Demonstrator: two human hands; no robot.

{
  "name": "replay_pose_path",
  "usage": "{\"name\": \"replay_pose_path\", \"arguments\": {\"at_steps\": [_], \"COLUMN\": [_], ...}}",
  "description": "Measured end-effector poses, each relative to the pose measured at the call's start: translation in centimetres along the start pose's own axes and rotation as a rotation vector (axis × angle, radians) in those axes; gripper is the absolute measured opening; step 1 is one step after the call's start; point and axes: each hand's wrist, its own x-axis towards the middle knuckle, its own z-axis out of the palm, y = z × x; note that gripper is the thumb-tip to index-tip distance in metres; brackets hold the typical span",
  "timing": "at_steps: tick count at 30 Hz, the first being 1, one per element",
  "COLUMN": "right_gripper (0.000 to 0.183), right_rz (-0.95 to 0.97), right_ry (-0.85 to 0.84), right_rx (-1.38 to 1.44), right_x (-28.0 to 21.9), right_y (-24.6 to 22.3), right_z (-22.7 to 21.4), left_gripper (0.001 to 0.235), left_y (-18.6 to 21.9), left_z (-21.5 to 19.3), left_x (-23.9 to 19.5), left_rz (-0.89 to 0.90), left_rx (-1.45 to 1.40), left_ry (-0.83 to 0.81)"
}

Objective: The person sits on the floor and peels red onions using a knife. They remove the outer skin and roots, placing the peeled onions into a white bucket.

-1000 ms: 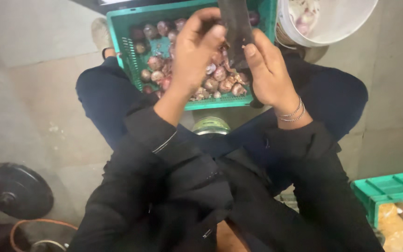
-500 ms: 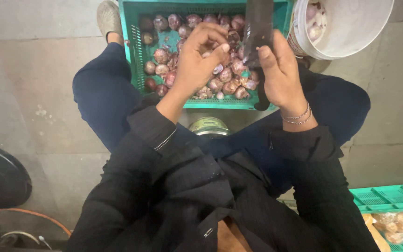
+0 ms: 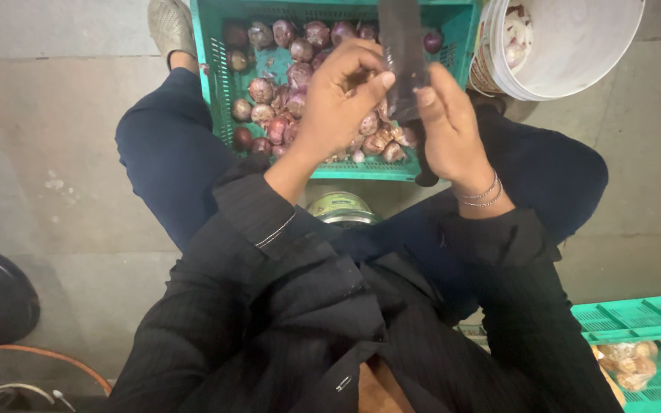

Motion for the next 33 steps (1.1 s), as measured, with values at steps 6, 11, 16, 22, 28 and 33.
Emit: {"name": "replay_pose_path", "arguments": {"at_steps": [6,11,16,22,28,33], "right_gripper": [0.035,0.030,0.030,0.038,0.050,0.070], "right_rz": [0.097,0.132,0.133,0.034,-0.063,-0.080], "right_ry": [0.093,0.070,0.081,0.122,0.170,0.193], "right_rx": [0.231,0.255,0.207,-0.003,-0.280,-0.261], "right_x": [0.0,0.3,0.2,0.2,0.5,-0.3], "right_y": [0.2,0.9,1.2,0.9,-0.1,-3.1], "right_z": [-0.8,-1.0,-0.9,-0.5,-0.3,-1.5], "left_gripper": [0.018,0.020,0.014,0.011,0.010,0.019], "left_y": [0.3,1.5,1.1,1.1,2.0,-2.6], "left_z": [-0.5,-0.6,-1.0,-0.4,-0.3,-2.1], "left_x": [-0.1,0.2,0.2,-0.3,-0.6,-0.6], "left_rz": [0.041,0.174,-0.071,0.037,-0.065,0.056], "left_rx": [0.197,0.301,0.009,-0.085,0.077,0.348], "left_ry": [-0.016,0.026,0.053,-0.056,-0.147,0.087]}}
